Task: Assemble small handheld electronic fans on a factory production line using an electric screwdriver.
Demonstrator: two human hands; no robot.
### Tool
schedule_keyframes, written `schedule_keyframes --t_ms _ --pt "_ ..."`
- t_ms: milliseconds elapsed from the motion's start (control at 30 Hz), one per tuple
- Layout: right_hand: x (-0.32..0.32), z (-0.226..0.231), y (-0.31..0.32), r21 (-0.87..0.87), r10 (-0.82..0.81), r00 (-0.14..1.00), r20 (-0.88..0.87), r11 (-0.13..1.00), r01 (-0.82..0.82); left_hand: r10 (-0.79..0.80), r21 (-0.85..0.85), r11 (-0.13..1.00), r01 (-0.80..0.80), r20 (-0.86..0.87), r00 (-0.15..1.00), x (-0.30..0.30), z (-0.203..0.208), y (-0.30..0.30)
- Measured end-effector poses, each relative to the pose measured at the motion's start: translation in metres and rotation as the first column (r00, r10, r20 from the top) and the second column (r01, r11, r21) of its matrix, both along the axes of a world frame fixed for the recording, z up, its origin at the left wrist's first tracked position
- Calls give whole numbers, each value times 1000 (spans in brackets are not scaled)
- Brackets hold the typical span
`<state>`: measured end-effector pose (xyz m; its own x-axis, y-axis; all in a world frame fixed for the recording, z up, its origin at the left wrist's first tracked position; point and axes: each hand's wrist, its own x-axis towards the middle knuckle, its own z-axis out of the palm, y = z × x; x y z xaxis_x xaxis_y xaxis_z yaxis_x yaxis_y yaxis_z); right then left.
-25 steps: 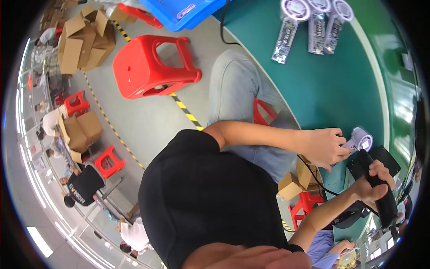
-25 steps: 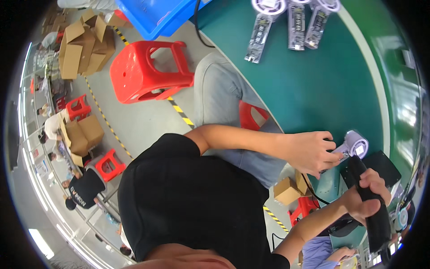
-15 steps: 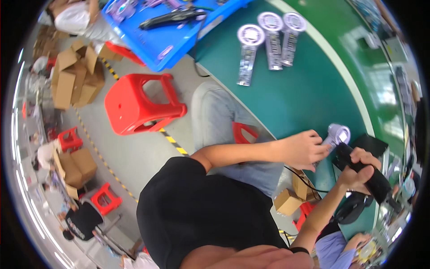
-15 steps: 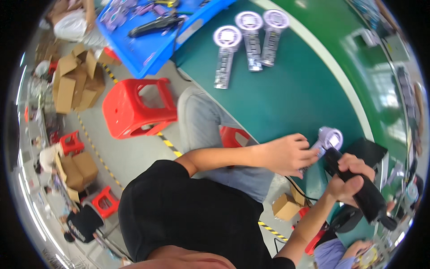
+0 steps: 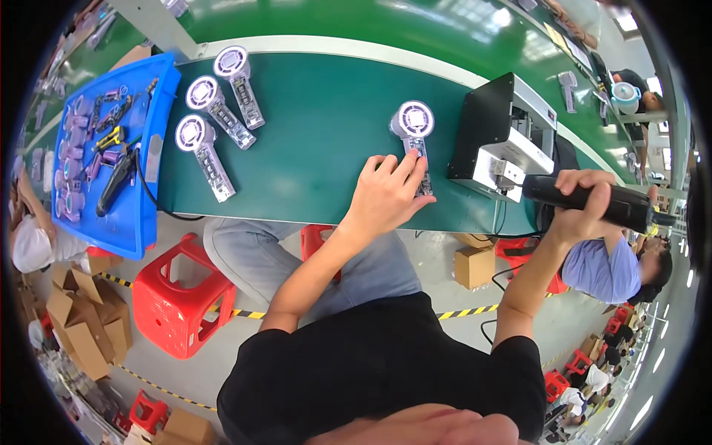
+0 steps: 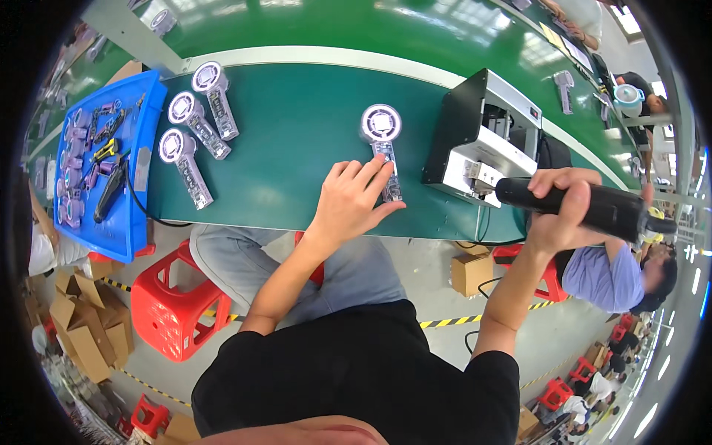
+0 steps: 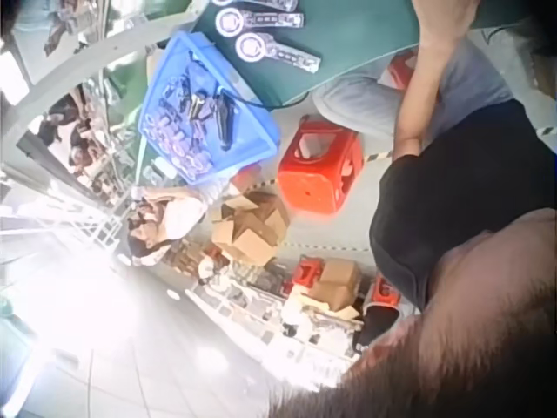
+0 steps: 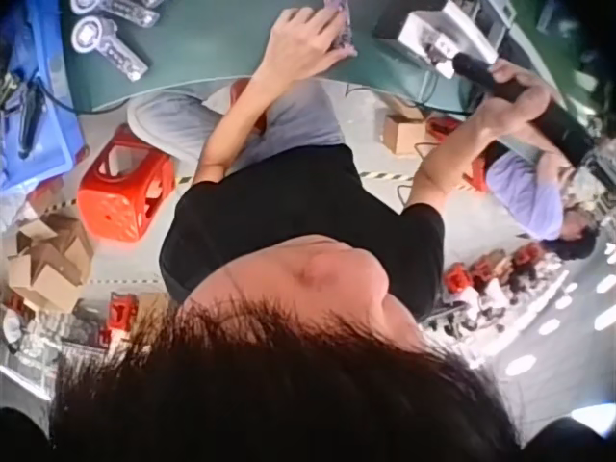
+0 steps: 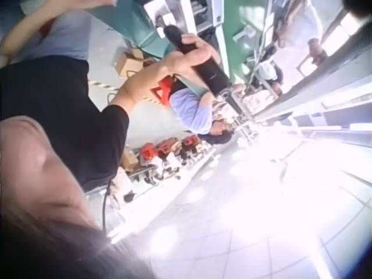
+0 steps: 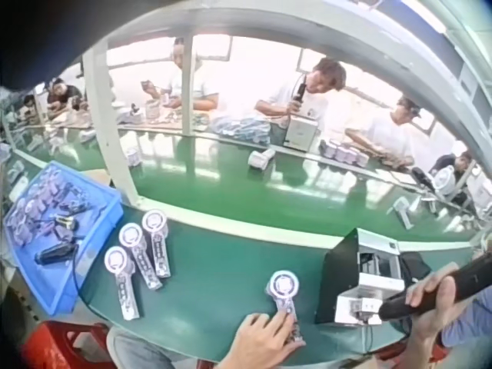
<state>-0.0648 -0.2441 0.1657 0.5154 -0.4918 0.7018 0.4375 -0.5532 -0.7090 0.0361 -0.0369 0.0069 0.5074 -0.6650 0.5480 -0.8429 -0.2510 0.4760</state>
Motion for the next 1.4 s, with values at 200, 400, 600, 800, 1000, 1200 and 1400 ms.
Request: schedule_keyframes --t_ms 200,400,600,800,1000,1200,1400 --pt "-1 -21 -16 32 115 993 19 993 -115 26 -41 999 -28 -54 998 -4 -3 0" --pt "-3 -33 -33 125 155 988 11 980 -156 -112 -109 989 104 -70 991 -2 1 6" --pt "-7 -42 0 258 226 972 63 937 -235 -77 -125 989 80 30 997 -2 -7 2" --pt "8 -62 36 341 341 938 -53 889 -304 -44 -89 995 50 70 997 -4 -8 1" --pt "16 -59 45 312 265 963 -42 919 -239 -46 -67 997 50 49 998 -4 -10 1" --pt "-14 -9 -2 92 83 996 29 992 -85 -38 -94 995 43 51 998 -3 -11 0" --pt "-6 -20 -7 58 69 997 46 996 -71 -47 -100 994 51 34 998 -2 -10 -1"
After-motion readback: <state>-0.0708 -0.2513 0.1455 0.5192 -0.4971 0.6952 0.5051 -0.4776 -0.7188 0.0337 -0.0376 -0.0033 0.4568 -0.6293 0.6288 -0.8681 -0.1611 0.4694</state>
